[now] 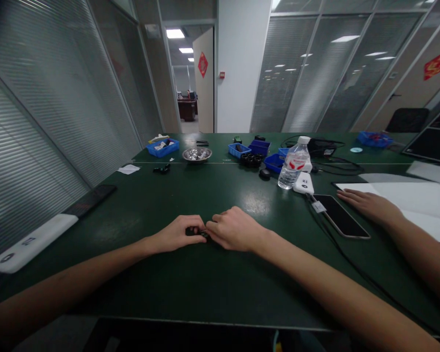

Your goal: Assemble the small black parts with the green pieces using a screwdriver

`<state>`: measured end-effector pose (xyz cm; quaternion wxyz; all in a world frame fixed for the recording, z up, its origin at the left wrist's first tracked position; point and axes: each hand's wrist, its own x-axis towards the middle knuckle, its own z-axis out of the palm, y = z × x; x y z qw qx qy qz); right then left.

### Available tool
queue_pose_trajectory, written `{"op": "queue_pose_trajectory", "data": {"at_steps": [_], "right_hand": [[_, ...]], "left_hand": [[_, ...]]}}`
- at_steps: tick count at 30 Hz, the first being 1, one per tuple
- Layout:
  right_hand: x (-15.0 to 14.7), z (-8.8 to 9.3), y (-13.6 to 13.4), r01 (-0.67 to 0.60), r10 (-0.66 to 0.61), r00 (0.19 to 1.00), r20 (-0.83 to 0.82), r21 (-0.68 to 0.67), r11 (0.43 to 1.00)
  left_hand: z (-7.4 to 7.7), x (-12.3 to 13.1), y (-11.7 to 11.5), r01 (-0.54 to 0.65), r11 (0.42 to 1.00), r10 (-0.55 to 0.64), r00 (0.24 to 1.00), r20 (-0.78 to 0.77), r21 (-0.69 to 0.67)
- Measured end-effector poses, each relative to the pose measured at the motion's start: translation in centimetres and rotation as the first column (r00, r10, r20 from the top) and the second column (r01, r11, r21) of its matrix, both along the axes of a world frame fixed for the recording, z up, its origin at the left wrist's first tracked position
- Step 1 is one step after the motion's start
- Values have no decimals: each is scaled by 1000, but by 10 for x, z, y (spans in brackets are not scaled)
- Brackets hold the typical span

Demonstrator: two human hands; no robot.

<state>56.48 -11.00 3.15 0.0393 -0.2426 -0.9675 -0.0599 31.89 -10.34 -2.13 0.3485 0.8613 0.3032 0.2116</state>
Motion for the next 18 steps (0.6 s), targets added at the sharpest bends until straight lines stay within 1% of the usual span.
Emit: {"op": "queue_pose_trajectory", "data": {"at_steps": [3,6,10,13,18], "right_hand": [[15,-11,4,14,-18,997,-72,-46,999],[27,-28,4,44,-53,990,-132,-71,997],[27,-49,0,63,-84,972,-221,-102,993],[22,-53,-2,73,-98,966,-238,-112,991],[18,-47,-4,86,-112,967,-227,-124,989]], "left_hand": [[1,1,0,-5,1000,5,1000,9,20],[1,1,0,-6,999,5,1000,12,45],[0,1,-1,-29,998,29,1000,7,50],[1,2,-2,-45,998,46,999,-6,49],[4,2,-3,-46,998,48,999,-22,48]]}}
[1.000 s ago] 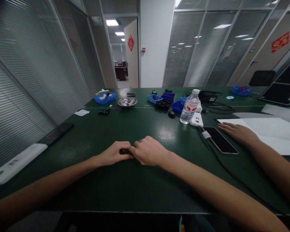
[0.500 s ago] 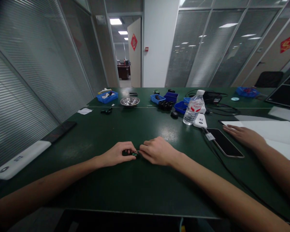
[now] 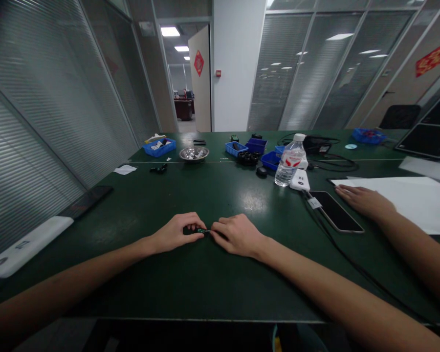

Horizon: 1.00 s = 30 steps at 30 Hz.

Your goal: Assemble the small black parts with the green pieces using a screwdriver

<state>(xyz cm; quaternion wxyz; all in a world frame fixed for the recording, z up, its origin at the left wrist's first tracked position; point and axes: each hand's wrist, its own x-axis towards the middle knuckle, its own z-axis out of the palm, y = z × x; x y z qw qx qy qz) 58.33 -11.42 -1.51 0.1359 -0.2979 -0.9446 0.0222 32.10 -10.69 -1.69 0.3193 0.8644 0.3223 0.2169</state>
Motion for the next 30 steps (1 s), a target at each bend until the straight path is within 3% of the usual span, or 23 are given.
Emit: {"op": "queue_pose_trajectory", "data": {"at_steps": [10,30], "right_hand": [[-3,0,0,76,-75,996,41,-15,997],[-4,2,-3,66,-68,996,63,30,997]], "left_hand": [[0,-1,0,-51,999,51,999,-11,19],[-3,-2,2,-9,1000,8,1000,25,16]]}}
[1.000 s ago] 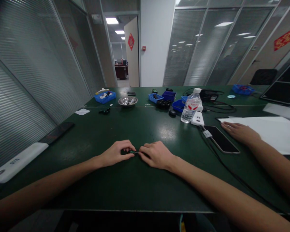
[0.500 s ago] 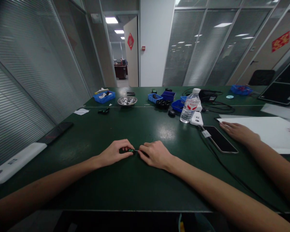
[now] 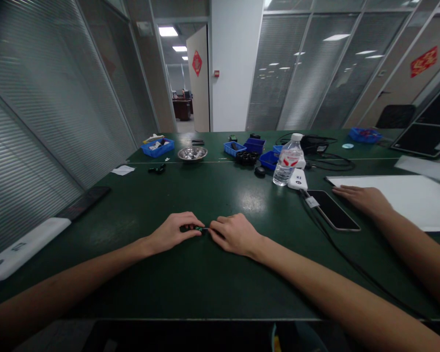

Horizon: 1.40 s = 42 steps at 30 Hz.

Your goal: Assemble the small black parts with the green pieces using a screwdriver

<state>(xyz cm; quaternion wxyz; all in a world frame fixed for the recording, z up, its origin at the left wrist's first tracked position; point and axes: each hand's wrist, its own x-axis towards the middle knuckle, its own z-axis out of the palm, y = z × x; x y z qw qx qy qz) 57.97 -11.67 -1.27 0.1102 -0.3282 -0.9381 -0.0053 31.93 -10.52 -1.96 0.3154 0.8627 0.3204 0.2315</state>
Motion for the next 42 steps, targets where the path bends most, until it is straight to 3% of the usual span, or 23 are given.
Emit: {"op": "queue_pose_trajectory", "data": {"at_steps": [9,42], "right_hand": [[1,-2,0,-24,23,999,27,58,998],[-1,-5,-4,5,-7,999,43,46,999]], "left_hand": [[-2,1,-1,-35,999,35,999,-16,26],[0,1,-3,5,997,-3,1000,-23,79]]}}
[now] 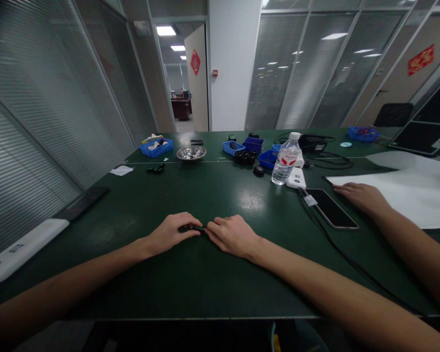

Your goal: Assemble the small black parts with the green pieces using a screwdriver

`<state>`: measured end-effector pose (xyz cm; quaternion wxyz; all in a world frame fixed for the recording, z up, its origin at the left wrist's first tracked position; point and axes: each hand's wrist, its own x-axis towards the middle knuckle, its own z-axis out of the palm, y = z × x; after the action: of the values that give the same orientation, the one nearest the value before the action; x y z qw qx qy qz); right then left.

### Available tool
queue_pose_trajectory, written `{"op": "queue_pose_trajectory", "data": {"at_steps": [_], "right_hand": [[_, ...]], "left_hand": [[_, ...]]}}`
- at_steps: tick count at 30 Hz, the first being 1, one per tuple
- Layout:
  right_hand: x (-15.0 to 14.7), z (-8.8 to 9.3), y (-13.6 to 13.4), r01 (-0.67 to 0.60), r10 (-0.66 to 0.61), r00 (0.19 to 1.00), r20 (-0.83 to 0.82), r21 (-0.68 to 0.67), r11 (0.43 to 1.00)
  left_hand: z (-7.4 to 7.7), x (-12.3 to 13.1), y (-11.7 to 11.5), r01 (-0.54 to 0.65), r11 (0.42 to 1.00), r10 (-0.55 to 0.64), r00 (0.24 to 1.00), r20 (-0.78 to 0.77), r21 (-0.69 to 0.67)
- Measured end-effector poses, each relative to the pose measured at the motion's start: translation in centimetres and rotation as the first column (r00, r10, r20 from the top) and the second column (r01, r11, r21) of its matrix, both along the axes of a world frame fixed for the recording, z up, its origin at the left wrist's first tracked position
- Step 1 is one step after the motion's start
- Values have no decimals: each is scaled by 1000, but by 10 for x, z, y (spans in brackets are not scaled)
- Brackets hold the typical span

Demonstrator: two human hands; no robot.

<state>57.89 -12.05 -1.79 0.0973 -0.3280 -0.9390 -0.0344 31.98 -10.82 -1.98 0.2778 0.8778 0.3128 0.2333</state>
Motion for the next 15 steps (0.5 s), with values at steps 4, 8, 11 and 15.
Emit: {"op": "queue_pose_trajectory", "data": {"at_steps": [4,8,11,15], "right_hand": [[0,-2,0,0,0,1000,-14,7,1000],[1,-6,0,5,-4,1000,-29,26,1000],[1,-6,0,8,-7,999,-46,26,1000],[1,-6,-1,-2,5,998,-61,43,999]], "left_hand": [[1,0,0,11,1000,-11,1000,-13,-10],[2,0,1,23,1000,-23,1000,-10,-19],[3,0,2,32,999,-32,999,0,-30],[2,1,3,67,996,-64,997,40,-61]]}}
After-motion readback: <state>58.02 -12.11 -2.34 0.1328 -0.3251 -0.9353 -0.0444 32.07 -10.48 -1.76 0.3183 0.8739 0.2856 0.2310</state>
